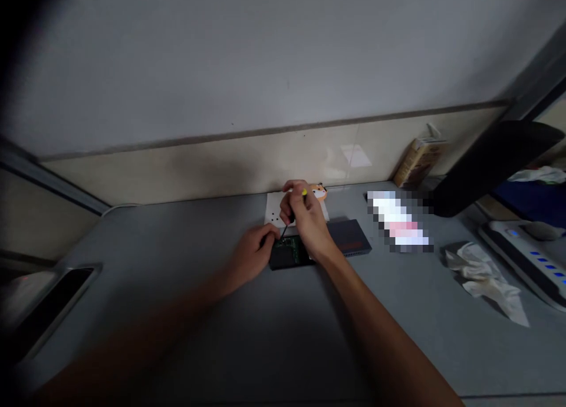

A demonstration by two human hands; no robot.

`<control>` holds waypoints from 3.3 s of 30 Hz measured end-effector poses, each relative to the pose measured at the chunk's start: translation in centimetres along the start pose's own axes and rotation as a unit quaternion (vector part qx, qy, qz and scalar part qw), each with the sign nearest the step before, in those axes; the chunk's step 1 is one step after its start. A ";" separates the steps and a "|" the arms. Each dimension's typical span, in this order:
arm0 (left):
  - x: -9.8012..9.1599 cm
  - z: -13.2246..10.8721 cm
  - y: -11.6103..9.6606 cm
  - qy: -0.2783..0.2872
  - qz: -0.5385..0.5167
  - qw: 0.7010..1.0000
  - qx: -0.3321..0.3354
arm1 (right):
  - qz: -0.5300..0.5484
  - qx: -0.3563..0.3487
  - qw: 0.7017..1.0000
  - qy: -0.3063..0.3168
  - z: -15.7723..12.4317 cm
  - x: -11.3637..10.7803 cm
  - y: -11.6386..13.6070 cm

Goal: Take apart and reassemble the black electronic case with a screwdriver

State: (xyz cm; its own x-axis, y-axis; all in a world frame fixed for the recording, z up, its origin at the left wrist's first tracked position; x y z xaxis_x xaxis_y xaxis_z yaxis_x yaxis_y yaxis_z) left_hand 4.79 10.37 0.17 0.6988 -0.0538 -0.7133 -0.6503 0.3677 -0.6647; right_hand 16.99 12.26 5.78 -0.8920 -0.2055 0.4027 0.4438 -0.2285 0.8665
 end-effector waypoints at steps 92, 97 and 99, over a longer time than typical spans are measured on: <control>0.1 -1.1 -0.9 0.021 0.064 0.996 0.054 | 0.017 0.032 0.999 -0.023 -0.3 -0.5 0.4; 0.0 -1.1 -0.9 0.021 0.073 0.996 0.046 | -0.033 0.027 0.997 -0.059 -0.3 -1.4 0.3; 0.0 -1.1 -0.9 0.027 0.075 0.996 0.041 | -0.078 0.006 0.995 -0.068 -0.2 -1.7 0.5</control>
State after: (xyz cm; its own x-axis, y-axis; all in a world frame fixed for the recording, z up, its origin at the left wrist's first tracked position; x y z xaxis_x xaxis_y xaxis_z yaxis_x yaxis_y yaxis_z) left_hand 5.09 9.02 0.54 0.5767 -0.0411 -0.8159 -0.7185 0.4498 -0.5305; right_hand 18.70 12.34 5.45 -0.9534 -0.0378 0.2993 0.2995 -0.2362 0.9244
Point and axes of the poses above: each hand's wrist, its own z-axis towards the middle knuckle, its own x-axis out of the palm, y = z × x, the point moved 8 cm from there along z, towards the middle knuckle, and after that the axes turned 2 degrees about y, right-handed, at the moved point
